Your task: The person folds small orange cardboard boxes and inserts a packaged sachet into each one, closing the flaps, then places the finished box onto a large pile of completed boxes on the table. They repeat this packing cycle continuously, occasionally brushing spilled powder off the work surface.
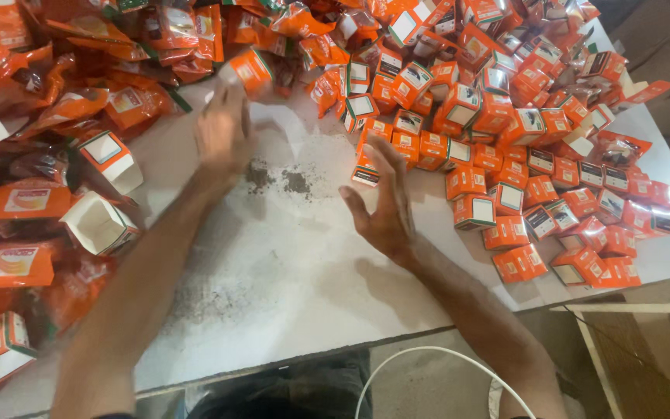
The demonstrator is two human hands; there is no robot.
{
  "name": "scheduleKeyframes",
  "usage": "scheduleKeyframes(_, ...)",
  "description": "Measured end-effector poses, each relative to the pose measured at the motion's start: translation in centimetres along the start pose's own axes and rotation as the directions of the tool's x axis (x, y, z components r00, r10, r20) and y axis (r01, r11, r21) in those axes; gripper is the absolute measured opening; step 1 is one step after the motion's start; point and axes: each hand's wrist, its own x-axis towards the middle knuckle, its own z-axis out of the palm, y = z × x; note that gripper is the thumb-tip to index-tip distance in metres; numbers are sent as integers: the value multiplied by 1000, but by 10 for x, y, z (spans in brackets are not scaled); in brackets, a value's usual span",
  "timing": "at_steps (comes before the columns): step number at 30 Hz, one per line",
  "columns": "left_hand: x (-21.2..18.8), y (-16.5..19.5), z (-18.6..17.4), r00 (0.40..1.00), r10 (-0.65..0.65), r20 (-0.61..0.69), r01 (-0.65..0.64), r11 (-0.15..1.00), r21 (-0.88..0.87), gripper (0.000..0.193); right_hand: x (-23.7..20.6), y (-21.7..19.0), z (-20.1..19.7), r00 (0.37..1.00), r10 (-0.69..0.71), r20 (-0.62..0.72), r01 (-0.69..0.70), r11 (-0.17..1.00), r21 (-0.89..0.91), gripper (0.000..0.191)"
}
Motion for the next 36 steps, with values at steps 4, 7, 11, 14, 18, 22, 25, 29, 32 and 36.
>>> scheduleKeyframes(4,-44,30,-22,743,668,-45,-663,726,-183,43,-2,-6,8,977,79,197,-122,969,215,82)
scheduleKeyframes(7,-39,48,-15,815,575,-77,-570,770,-287,38,-8,-6,12,840,370,397,-481,846,230,65)
scheduleKeyframes(11,28,49,31,972,227,58,-172,861,-479,41,-20,-3,14,882,338,328,-436,850,297,70)
scheduleKeyframes(14,46,46,64,911,404,90,-351,869,-349,53,-25,-1,24,964,163,208,-203,961,189,74)
scheduleKeyframes(18,42,46,75,880,365,304,-348,931,-109,47,-24,4,24,938,94,333,-175,960,220,62)
scheduleKeyframes(22,-1,33,36,869,335,364,-296,942,-159,45,-22,0,18,872,62,486,-206,947,248,58)
scheduleKeyframes(25,-47,33,-9,974,45,224,70,875,-478,29,-20,-10,21,914,176,367,-275,931,239,57)
scheduleKeyframes(29,-98,42,-59,964,181,-194,-260,794,-550,35,-15,-23,28,912,188,364,-295,918,266,56)
scheduleKeyframes(32,-114,56,-71,836,490,-249,-549,747,-375,45,-14,-33,32,898,192,395,-319,904,285,52)
scheduleKeyframes(36,-113,63,-71,808,574,-129,-586,763,-272,55,-13,-37,30,873,231,429,-373,883,283,53)
